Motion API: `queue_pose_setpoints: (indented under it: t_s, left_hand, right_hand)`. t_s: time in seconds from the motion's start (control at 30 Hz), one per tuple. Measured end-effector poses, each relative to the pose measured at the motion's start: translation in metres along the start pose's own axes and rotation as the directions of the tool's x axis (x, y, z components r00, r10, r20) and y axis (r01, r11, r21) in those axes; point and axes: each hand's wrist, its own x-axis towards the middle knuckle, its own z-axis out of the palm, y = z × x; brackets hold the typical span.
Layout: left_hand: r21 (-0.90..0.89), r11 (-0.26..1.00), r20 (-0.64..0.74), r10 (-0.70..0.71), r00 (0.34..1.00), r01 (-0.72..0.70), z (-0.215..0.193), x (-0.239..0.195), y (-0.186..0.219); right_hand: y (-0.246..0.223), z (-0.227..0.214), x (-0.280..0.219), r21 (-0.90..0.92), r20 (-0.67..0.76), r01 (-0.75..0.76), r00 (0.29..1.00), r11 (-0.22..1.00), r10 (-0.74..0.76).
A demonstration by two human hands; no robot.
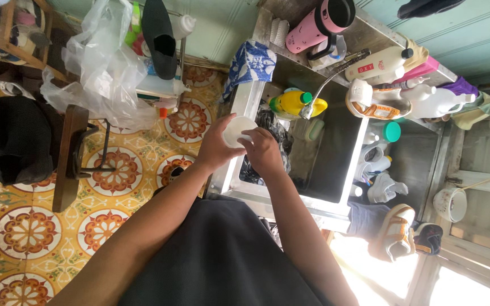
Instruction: The person washes dark-colored clothes by hand in a kitchen sink. They use a white cup to scoop and pour water over the garments, scrub them with their hands, and rinse them under running water from the faucet.
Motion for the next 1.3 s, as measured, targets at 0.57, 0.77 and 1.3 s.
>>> queue_pose_setpoints:
  t_s: [0.57,0.77,1.3]
  left_hand:
    - [0.19,0.967,-0.058,0.183,0.981,-0.17,-0.005,-0.001,0.008]
    - [0.193,0.976,-0.043,0.112,0.993,-0.102,-0.001,-0.002,0.011]
    - [0.438,0.891,-0.074,-0.093,0.993,0.116,-0.022,-0.009,0.001]
  right_hand:
    - [-0.035,-0.054,-0.012,0.127,-0.242,-0.171,0.95,0.977,0.198]
    - [-0.023,-0.105,-0.065,0.154,-0.444,-0.387,0.794,0.909,0.414]
    - [0.337,-0.004,-0.236,0.917,0.195,-0.386,0.22,-0.098,0.956]
